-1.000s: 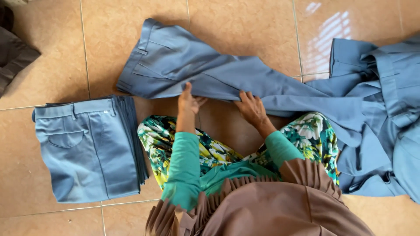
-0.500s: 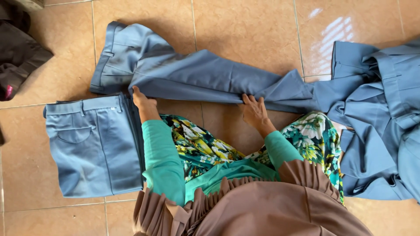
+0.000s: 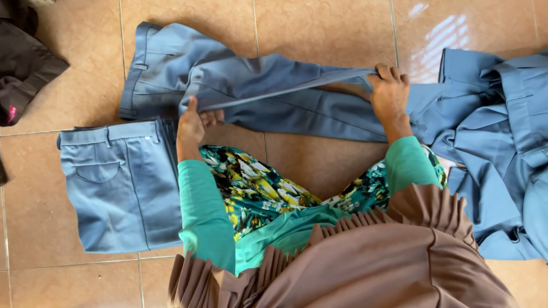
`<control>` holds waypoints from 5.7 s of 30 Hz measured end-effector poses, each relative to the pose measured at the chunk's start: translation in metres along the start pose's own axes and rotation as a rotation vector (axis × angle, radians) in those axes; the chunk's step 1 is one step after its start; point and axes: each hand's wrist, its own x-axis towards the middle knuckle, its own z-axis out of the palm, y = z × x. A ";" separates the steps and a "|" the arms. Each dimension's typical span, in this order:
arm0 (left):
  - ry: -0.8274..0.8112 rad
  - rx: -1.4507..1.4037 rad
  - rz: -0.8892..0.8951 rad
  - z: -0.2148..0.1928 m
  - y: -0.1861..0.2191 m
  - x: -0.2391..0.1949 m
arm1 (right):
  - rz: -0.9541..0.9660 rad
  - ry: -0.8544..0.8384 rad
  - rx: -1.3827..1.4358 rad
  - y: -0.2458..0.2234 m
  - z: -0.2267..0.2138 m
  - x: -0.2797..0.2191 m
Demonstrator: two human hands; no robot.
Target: The person sits on a tiled floor and folds multiple pairs of gray trousers by hand. Each pair is laid flat, legs aligned, then folded in thirds and smoothed before being stacked into a neat pile.
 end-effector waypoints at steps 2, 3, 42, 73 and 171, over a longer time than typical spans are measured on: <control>-0.022 -0.272 0.054 -0.005 -0.004 0.017 | 0.016 -0.016 0.069 -0.005 -0.001 -0.007; -0.045 -0.544 0.107 -0.007 -0.006 0.026 | 0.033 -0.032 0.138 -0.008 -0.002 -0.011; -0.077 -0.968 0.151 0.089 -0.097 0.032 | 1.592 -0.348 1.176 0.100 -0.003 -0.156; 0.583 -0.274 0.105 0.031 -0.124 0.147 | 1.638 -0.325 1.632 0.022 0.054 -0.108; 0.521 0.589 0.436 0.073 -0.187 0.056 | 1.031 -0.722 0.518 -0.028 0.015 -0.173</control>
